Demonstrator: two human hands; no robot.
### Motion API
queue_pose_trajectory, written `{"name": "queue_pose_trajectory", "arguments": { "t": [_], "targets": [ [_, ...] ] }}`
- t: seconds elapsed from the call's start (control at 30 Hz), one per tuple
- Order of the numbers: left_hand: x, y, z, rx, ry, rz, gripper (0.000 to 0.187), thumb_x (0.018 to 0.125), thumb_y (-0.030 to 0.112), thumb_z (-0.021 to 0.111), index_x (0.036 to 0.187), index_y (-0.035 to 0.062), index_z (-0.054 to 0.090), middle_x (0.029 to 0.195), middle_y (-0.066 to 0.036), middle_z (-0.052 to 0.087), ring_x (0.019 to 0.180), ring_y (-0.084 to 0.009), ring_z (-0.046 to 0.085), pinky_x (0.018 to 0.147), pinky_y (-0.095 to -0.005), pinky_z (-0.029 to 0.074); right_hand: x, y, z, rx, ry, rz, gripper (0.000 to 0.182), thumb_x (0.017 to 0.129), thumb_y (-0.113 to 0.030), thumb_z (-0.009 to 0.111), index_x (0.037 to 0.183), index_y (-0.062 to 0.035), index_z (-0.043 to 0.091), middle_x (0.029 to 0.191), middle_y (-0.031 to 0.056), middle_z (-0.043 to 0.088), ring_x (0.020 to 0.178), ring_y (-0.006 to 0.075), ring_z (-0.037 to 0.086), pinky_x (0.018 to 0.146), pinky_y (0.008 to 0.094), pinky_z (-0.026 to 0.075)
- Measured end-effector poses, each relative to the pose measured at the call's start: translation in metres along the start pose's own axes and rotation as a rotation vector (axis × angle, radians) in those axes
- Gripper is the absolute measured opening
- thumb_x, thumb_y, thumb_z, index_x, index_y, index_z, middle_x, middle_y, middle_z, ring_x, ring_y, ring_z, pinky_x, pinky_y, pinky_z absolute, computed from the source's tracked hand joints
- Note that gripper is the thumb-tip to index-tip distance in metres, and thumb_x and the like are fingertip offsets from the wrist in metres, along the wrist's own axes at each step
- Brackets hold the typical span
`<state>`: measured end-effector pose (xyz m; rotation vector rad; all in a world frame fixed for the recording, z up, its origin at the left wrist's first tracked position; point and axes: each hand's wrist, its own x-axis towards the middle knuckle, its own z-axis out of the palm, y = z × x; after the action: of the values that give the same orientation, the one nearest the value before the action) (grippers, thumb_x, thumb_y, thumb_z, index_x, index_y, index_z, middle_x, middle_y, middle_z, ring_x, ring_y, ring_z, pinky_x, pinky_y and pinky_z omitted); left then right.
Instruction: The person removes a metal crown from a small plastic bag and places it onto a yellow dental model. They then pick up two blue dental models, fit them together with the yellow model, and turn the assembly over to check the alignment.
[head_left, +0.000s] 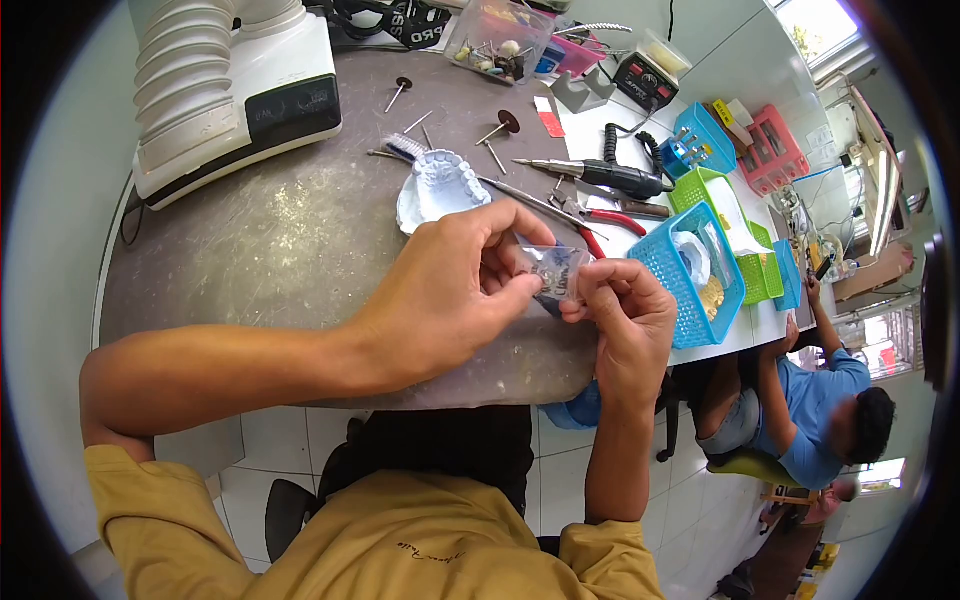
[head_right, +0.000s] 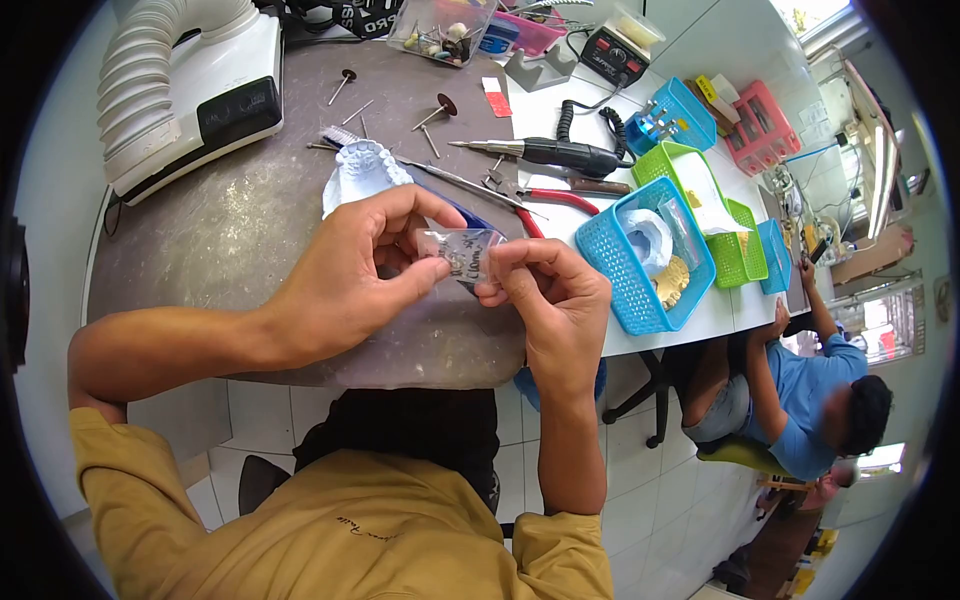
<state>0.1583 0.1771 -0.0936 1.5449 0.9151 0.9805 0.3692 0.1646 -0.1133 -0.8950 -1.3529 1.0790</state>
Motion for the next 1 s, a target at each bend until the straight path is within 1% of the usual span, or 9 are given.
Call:
{"name": "queue_pose_trajectory", "arguments": {
  "t": [0.07, 0.17, 0.27, 0.37, 0.57, 0.67, 0.8, 0.87, 1.0],
  "targets": [
    [-0.0004, 0.0000, -0.0003, 0.066, -0.030, -0.024, 0.020, 0.092, 0.002, 0.068, 0.111, -0.0019, 0.063, 0.097, -0.003, 0.066, 0.081, -0.0049, 0.060, 0.072, -0.0210, 0.050, -0.0004, 0.0000, 0.0010, -0.027, -0.014, -0.006, 0.010, 0.097, -0.001, 0.064, 0.103, 0.0055, 0.069, 0.088, 0.0109, 0.071, 0.075, 0.0149, 0.070, 0.069, 0.0255, 0.058],
    [-0.0001, -0.0040, 0.0004, 0.038, -0.026, -0.006, 0.013, 0.092, 0.004, 0.068, 0.103, -0.0020, 0.064, 0.093, -0.001, 0.065, 0.078, -0.0040, 0.058, 0.069, -0.0205, 0.049, 0.0002, 0.0003, 0.0002, -0.012, 0.003, 0.002, 0.010, 0.096, 0.000, 0.065, 0.103, 0.0058, 0.069, 0.087, 0.0107, 0.071, 0.075, 0.0148, 0.070, 0.069, 0.0256, 0.058],
    [0.0007, -0.0038, -0.0009, -0.059, -0.092, -0.064, 0.012, 0.094, 0.005, 0.068, 0.102, -0.0017, 0.063, 0.088, 0.000, 0.064, 0.076, -0.0036, 0.057, 0.069, -0.0208, 0.049, -0.0008, -0.0016, 0.0018, -0.026, -0.003, 0.000, 0.010, 0.096, 0.000, 0.065, 0.103, 0.0059, 0.069, 0.086, 0.0107, 0.071, 0.074, 0.0146, 0.070, 0.069, 0.0255, 0.058],
    [0.0024, -0.0027, -0.0013, -0.023, -0.091, -0.083, 0.010, 0.096, 0.006, 0.066, 0.101, -0.0018, 0.063, 0.085, 0.001, 0.063, 0.075, -0.0037, 0.057, 0.068, -0.0210, 0.048, -0.0010, -0.0018, 0.0019, -0.049, -0.011, 0.007, 0.011, 0.095, 0.000, 0.066, 0.104, 0.0062, 0.070, 0.086, 0.0108, 0.072, 0.074, 0.0141, 0.070, 0.069, 0.0253, 0.058],
    [0.0004, -0.0007, 0.0023, 0.016, -0.056, -0.026, 0.009, 0.098, 0.005, 0.061, 0.103, -0.0018, 0.063, 0.090, -0.001, 0.065, 0.082, -0.0062, 0.062, 0.074, -0.0221, 0.051, -0.0012, -0.0038, 0.0051, -0.099, -0.015, -0.014, 0.014, 0.093, 0.000, 0.069, 0.105, 0.0062, 0.072, 0.087, 0.0107, 0.072, 0.075, 0.0133, 0.070, 0.070, 0.0246, 0.058],
    [-0.0010, -0.0006, 0.0027, -0.075, -0.069, -0.057, 0.009, 0.097, 0.004, 0.061, 0.105, -0.0022, 0.063, 0.094, -0.003, 0.067, 0.086, -0.0078, 0.065, 0.079, -0.0234, 0.053, -0.0020, -0.0031, 0.0057, -0.124, -0.017, -0.043, 0.013, 0.094, 0.000, 0.069, 0.105, 0.0055, 0.072, 0.087, 0.0099, 0.073, 0.076, 0.0131, 0.070, 0.070, 0.0244, 0.058],
    [-0.0005, -0.0020, 0.0022, -0.038, -0.089, -0.008, 0.010, 0.096, 0.002, 0.063, 0.105, -0.0025, 0.063, 0.096, -0.004, 0.068, 0.087, -0.0086, 0.066, 0.080, -0.0235, 0.054, -0.0034, -0.0023, 0.0077, -0.151, -0.004, -0.083, 0.013, 0.094, -0.001, 0.068, 0.105, 0.0049, 0.072, 0.087, 0.0091, 0.073, 0.077, 0.0127, 0.070, 0.071, 0.0241, 0.058],
    [0.0005, -0.0017, 0.0004, -0.087, -0.101, -0.105, 0.012, 0.095, 0.004, 0.066, 0.104, -0.0023, 0.063, 0.097, -0.005, 0.069, 0.086, -0.0089, 0.067, 0.079, -0.0232, 0.054, -0.0035, -0.0004, 0.0072, -0.141, -0.007, -0.122, 0.013, 0.093, -0.001, 0.070, 0.105, 0.0043, 0.073, 0.088, 0.0088, 0.073, 0.078, 0.0124, 0.070, 0.071, 0.0235, 0.058],
    [0.0042, -0.0033, -0.0045, -0.226, -0.151, -0.122, 0.014, 0.096, 0.008, 0.068, 0.104, -0.0015, 0.063, 0.096, -0.005, 0.069, 0.085, -0.0090, 0.067, 0.079, -0.0233, 0.055, -0.0071, -0.0039, 0.0086, -0.188, 0.019, -0.098, 0.015, 0.091, -0.001, 0.072, 0.105, 0.0039, 0.073, 0.090, 0.0087, 0.073, 0.078, 0.0124, 0.071, 0.071, 0.0231, 0.058]
  ]
}}
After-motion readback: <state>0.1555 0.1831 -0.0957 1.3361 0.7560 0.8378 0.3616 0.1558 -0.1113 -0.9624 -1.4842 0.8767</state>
